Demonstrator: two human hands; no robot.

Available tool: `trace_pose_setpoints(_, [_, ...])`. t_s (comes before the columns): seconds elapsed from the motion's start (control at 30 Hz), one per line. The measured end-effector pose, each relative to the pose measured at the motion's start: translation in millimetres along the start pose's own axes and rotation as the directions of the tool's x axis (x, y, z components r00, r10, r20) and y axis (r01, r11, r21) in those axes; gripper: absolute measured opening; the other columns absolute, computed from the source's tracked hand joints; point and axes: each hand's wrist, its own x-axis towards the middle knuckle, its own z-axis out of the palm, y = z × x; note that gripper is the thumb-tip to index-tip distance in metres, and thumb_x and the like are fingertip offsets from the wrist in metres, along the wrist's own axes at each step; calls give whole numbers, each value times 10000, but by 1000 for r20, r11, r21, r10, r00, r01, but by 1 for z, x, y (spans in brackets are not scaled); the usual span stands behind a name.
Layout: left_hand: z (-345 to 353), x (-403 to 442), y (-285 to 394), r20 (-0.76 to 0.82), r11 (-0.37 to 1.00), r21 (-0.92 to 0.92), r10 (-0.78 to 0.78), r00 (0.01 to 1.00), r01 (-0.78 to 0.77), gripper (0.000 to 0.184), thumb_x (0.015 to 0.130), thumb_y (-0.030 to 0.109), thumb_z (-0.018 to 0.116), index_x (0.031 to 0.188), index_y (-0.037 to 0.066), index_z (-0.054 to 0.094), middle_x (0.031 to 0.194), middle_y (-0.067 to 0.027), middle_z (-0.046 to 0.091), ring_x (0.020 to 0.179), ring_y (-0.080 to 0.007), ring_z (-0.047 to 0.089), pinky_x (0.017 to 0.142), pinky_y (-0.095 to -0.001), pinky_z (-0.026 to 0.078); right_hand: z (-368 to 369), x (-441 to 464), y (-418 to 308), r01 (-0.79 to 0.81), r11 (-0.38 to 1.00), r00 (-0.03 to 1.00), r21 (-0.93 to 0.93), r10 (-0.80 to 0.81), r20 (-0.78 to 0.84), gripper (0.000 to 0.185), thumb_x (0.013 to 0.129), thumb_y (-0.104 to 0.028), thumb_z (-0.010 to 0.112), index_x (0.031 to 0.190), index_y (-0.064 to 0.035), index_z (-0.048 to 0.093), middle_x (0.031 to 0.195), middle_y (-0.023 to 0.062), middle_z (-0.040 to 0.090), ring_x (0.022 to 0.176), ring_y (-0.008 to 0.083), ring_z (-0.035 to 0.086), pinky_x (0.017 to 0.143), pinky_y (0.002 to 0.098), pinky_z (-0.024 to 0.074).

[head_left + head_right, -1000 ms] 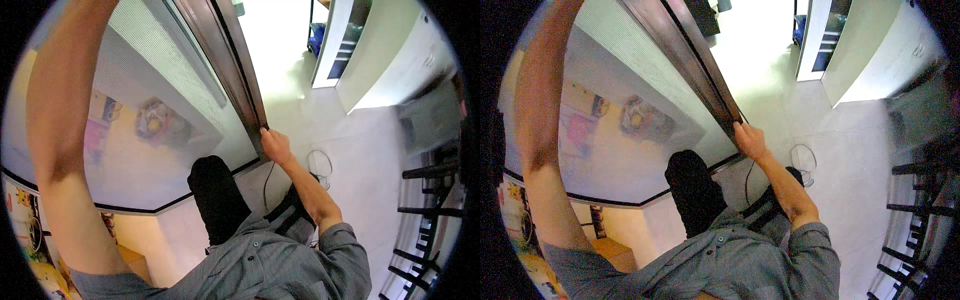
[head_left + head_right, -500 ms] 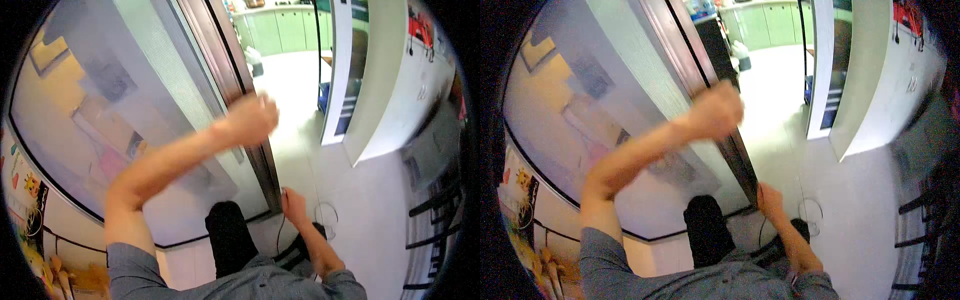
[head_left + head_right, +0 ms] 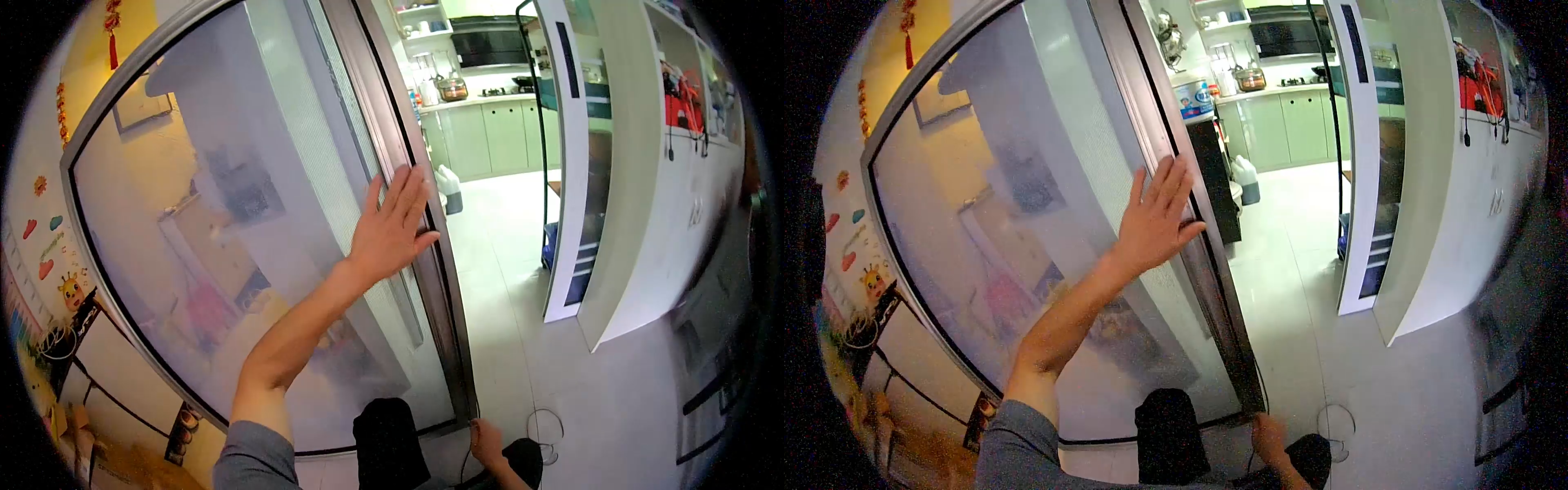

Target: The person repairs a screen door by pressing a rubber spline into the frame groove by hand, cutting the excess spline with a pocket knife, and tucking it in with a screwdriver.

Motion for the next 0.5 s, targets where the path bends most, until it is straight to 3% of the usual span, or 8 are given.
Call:
trace_pose_setpoints(0.07, [2, 0, 2, 42, 999, -23, 35, 998, -34, 833, 913, 548, 589, 1482, -16, 363, 1617, -193, 239, 1508, -352, 215, 1196, -581, 184, 2, -7, -1, -121, 991, 985, -55, 127, 120, 183, 971, -137, 570, 1036, 7, 663, 939, 202, 692, 856, 405, 660, 740, 460, 528])
trace_pose_setpoints(0.17, [4, -8, 3, 20, 997, -57, 49, 999, -47, 834, 913, 522, 607, 1481, -34, 354, 1618, -203, 228, 1510, -357, 204, 1187, -593, 202, 14, -21, 15, -157, 985, 972, -65, 166, 166, 189, 970, -140, 572, 1042, 4, 671, 923, 205, 692, 868, 404, 661, 756, 468, 527])
trace_pose_setpoints(0.27, [6, -17, 9, 37, 996, -75, 59, 998, -57, 815, 909, 503, 625, 1467, -38, 379, 1616, -204, 236, 1510, -359, 202, 1182, -595, 215, 21, -32, 29, -170, 983, 965, -73, 181, 189, 215, 972, -219, 564, 1063, -49, 659, 965, 186, 703, 838, 397, 677, 743, 521, 518])
trace_pose_setpoints(0.3, [5, -19, 12, 84, 996, -76, 57, 995, -50, 798, 906, 492, 635, 1456, -36, 400, 1614, -205, 242, 1509, -360, 204, 1180, -595, 221, 25, -37, 34, -170, 983, 965, -72, 181, 189, 215, 972, -219, 564, 1063, -49, 659, 965, 186, 703, 838, 397, 677, 743, 521, 518])
trace_pose_setpoints(0.5, [15, -35, 31, 11, 988, -20, 156, 988, -156, 709, 886, 478, 670, 1403, 23, 504, 1589, -189, 303, 1482, -347, 270, 1151, -624, 249, 20, -41, 32, -150, 988, 982, 35, 145, 120, 219, 963, -224, 571, 1092, -74, 664, 910, 202, 700, 838, 392, 679, 733, 500, 532])
